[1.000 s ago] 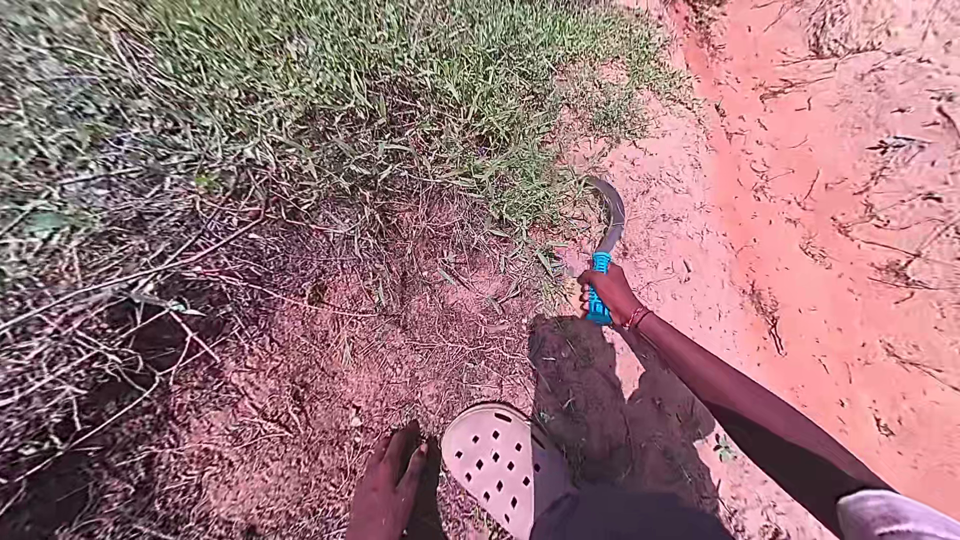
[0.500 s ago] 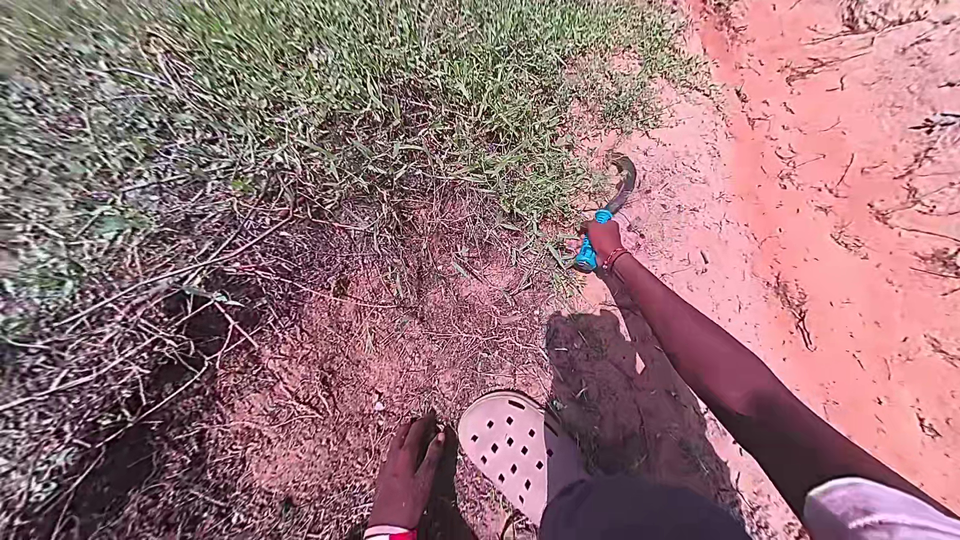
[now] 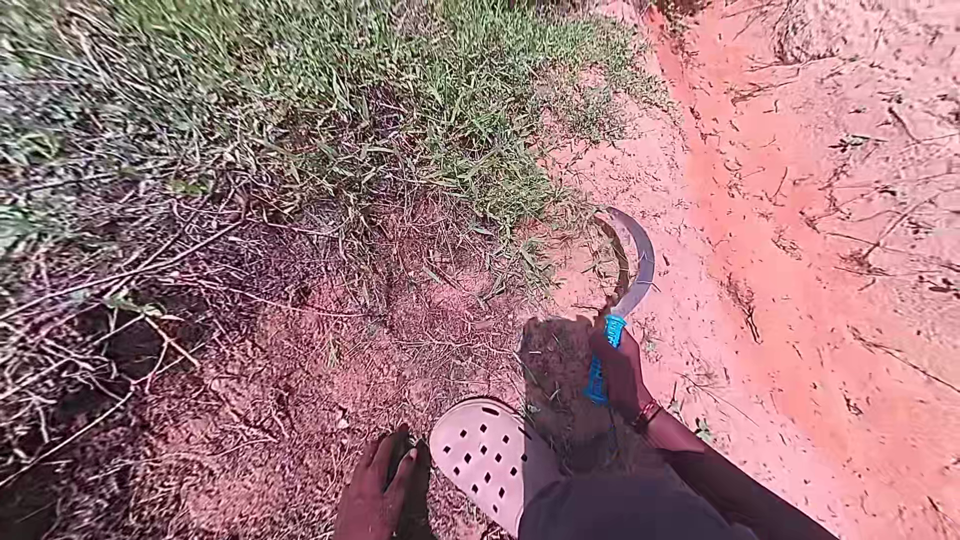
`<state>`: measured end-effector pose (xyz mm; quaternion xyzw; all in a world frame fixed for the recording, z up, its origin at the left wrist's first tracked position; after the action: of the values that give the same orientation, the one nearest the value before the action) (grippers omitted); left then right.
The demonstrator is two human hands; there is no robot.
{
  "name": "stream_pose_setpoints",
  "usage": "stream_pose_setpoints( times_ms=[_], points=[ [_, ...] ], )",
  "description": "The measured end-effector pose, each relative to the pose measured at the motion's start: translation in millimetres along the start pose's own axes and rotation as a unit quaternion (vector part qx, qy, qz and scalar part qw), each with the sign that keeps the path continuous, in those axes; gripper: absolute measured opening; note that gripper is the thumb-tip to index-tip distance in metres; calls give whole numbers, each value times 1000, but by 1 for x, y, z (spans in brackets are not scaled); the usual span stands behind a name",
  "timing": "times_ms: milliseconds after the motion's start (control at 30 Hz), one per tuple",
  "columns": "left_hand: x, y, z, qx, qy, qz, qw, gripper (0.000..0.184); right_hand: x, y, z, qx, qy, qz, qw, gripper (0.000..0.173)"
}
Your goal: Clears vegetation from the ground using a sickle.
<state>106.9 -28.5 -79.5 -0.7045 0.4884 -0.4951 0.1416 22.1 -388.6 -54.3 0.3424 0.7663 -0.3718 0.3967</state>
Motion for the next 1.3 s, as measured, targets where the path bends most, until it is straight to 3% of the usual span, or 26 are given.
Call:
stream_pose_setpoints(
  times_ms=[100, 167, 233, 333, 433, 533, 633, 700, 833, 933, 1067, 1167, 1300],
  points=[
    [-7, 2, -5, -1, -5, -1, 1000, 46, -43, 36, 82, 84, 13, 113, 990, 26],
    [-8, 1, -5, -8, -15, 8, 1000, 46, -71, 64, 134, 118, 32, 123, 985, 45],
    [-9, 2, -5, -15, -18, 7, 1000, 47, -81, 86, 161, 109, 43, 75, 990, 50],
    [-9, -1, -2, -24, -25, 3, 999, 46, -54, 92, 137, 28, 49, 9, 998, 39],
    [-1, -7, 4, -49, -28, 20, 998, 49, -12, 47, 71, -55, 63, -9, 996, 20],
    [7, -3, 9, -47, -37, 26, 998, 51, 7, -5, -13, -115, 125, -29, 985, 28],
    [5, 0, 5, -32, -34, 32, 998, 49, 7, -19, -57, -102, 185, -29, 977, 32],
    [3, -2, 2, -24, -26, 18, 999, 47, 1, -14, -52, -72, 144, -32, 987, 29],
    [-9, 2, -9, -13, -18, -3, 1000, 47, -27, 3, 11, 4, -57, 5, 998, 32],
    [-7, -2, -8, -24, -23, 5, 999, 48, -90, 40, 67, 48, -57, 115, 991, 29],
    [-2, -3, -6, -46, -42, 16, 998, 49, -137, 107, 126, 112, 9, 133, 985, 50],
    [-8, 1, -3, -42, -33, 6, 999, 49, -131, 159, 162, 29, 47, 69, 996, 53],
    [-11, 1, 0, -32, -49, -3, 998, 48, -104, 182, 138, -81, -13, -144, 986, 43]
  ],
)
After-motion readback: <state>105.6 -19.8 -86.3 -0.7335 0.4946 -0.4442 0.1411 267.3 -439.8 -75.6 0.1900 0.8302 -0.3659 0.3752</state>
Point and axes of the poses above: each hand's wrist, its own z-axis towards the middle knuckle, its own y-axis out of the palm, x = y × z, the point moved 1 cm from there along z, towards the middle knuckle, and after that the axes turned 5 degrees about x, right-handed, at the moved point
